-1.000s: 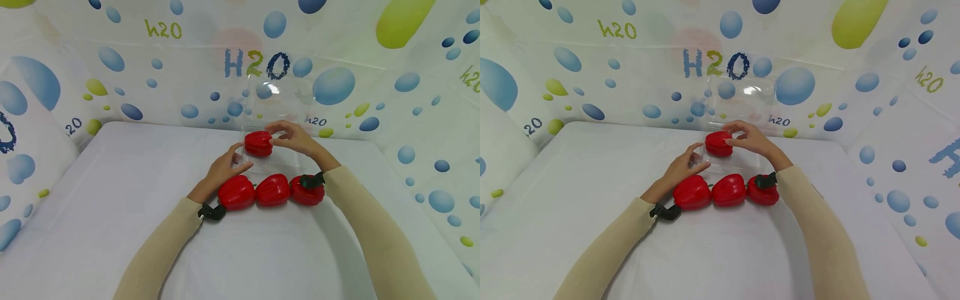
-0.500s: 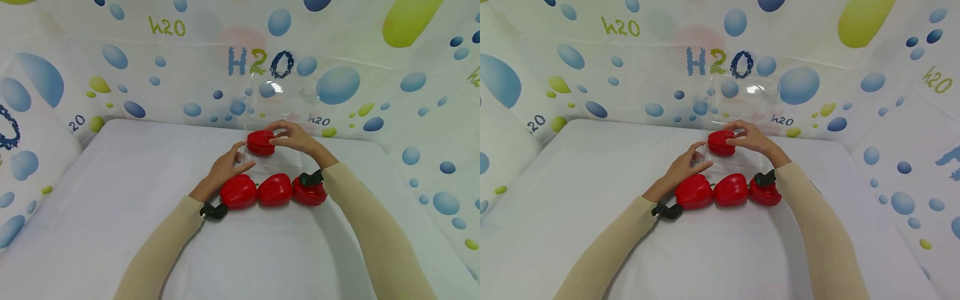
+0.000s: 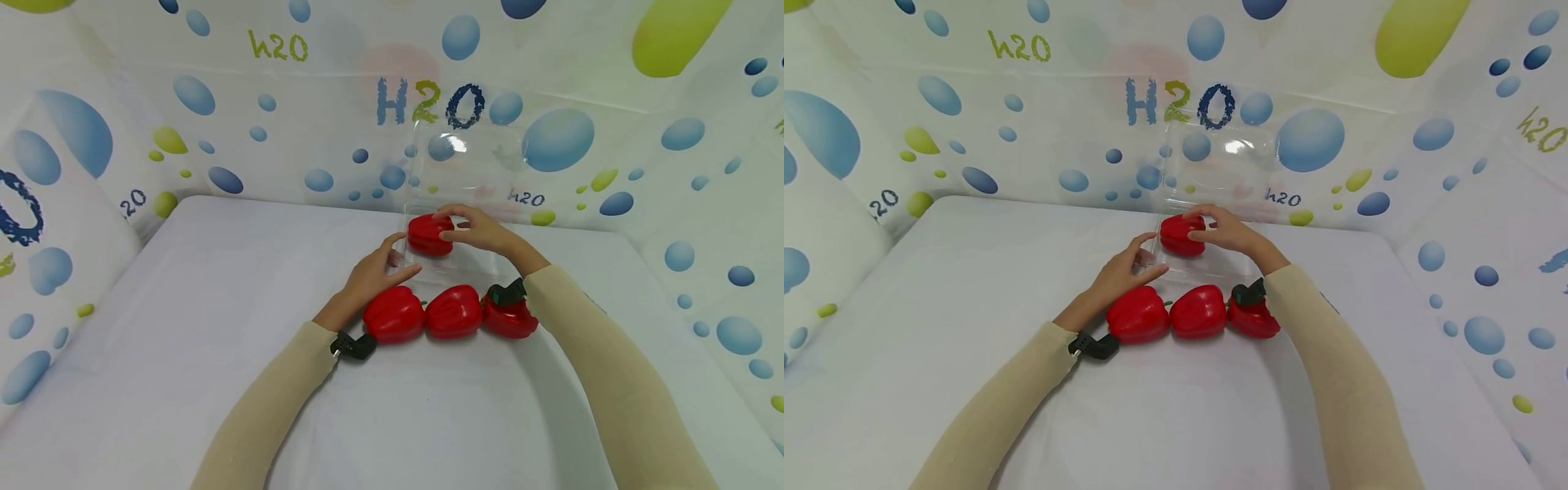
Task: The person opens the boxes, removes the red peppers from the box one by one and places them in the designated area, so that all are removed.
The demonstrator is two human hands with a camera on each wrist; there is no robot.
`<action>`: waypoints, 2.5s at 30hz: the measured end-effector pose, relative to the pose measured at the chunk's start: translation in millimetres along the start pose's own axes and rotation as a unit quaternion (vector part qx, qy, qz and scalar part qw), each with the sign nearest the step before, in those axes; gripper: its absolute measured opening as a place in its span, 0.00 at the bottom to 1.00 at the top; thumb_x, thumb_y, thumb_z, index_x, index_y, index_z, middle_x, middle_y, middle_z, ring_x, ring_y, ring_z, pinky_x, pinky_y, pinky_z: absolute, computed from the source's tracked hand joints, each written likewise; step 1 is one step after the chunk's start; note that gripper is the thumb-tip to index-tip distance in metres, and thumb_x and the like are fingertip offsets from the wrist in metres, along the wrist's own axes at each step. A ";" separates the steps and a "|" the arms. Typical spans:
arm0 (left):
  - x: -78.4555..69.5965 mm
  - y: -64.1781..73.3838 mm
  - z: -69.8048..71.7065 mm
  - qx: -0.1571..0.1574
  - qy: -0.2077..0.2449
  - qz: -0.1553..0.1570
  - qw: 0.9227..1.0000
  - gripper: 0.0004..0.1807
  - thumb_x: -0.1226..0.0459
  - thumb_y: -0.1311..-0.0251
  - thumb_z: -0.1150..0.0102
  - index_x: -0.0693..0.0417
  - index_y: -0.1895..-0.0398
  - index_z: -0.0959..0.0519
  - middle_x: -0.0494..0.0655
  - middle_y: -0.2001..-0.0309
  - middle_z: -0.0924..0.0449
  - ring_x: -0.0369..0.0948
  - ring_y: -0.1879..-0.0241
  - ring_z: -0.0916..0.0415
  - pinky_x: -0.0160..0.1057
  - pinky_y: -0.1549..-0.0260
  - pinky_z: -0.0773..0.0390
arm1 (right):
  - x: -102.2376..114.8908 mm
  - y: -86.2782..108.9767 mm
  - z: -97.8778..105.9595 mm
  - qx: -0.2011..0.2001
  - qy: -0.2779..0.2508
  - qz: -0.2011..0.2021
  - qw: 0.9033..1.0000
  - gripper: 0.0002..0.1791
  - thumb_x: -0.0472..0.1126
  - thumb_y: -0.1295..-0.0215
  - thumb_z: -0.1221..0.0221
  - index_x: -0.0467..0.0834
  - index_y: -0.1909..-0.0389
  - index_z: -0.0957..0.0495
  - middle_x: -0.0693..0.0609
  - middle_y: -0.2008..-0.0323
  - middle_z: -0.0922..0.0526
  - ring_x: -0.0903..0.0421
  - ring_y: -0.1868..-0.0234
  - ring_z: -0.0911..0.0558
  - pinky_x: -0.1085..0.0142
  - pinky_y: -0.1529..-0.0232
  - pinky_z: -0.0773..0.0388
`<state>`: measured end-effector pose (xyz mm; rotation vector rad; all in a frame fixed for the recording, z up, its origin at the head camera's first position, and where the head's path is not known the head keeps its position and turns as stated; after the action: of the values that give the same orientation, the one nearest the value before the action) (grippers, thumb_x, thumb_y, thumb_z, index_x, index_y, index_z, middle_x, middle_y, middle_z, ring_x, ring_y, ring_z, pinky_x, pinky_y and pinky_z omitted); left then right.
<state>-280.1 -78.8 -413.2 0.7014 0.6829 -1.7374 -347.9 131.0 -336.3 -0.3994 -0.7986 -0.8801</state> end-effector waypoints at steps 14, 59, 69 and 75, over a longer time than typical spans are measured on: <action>0.5 0.7 0.1 0.002 0.009 -0.003 1.000 0.44 0.43 0.42 0.39 0.41 0.26 0.45 0.50 0.47 0.23 0.46 0.47 0.25 0.50 0.48 0.21 | -5.3 2.8 -6.4 0.027 0.039 -0.041 0.998 0.33 0.39 0.35 0.39 0.43 0.30 0.37 0.42 0.32 0.38 0.43 0.33 0.39 0.46 0.36 0.32; 0.0 0.1 -0.5 0.004 0.007 -0.004 1.000 0.44 0.43 0.43 0.38 0.41 0.26 0.45 0.51 0.45 0.23 0.47 0.46 0.25 0.50 0.48 0.21 | 1.3 15.2 -6.5 0.030 0.036 -0.051 0.998 0.29 0.36 0.39 0.35 0.36 0.38 0.33 0.37 0.36 0.33 0.36 0.36 0.32 0.47 0.41 0.26; -0.1 -0.7 0.1 -0.002 0.005 -0.009 1.000 0.43 0.43 0.42 0.39 0.42 0.26 0.45 0.51 0.47 0.22 0.47 0.47 0.24 0.50 0.49 0.21 | -3.2 15.2 -3.7 0.027 0.033 -0.048 0.998 0.30 0.38 0.41 0.33 0.40 0.38 0.32 0.40 0.36 0.32 0.40 0.37 0.31 0.49 0.40 0.26; 0.3 -1.5 1.0 0.002 0.009 -0.007 1.000 0.43 0.43 0.42 0.40 0.41 0.26 0.45 0.51 0.46 0.23 0.47 0.47 0.25 0.51 0.48 0.21 | 3.9 18.2 -2.5 0.024 0.032 -0.049 0.998 0.30 0.38 0.40 0.33 0.39 0.38 0.32 0.41 0.36 0.32 0.40 0.37 0.31 0.50 0.40 0.26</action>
<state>-281.8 -79.4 -412.6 0.7168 0.6995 -1.7478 -330.6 138.2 -334.8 -0.2905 -0.7844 -0.9580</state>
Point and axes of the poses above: each hand's wrist, its own y-axis away from the middle knuckle, its own z-axis out of the back of the hand, x = y × z, the point moved 3 cm from there along -y, towards the middle knuckle
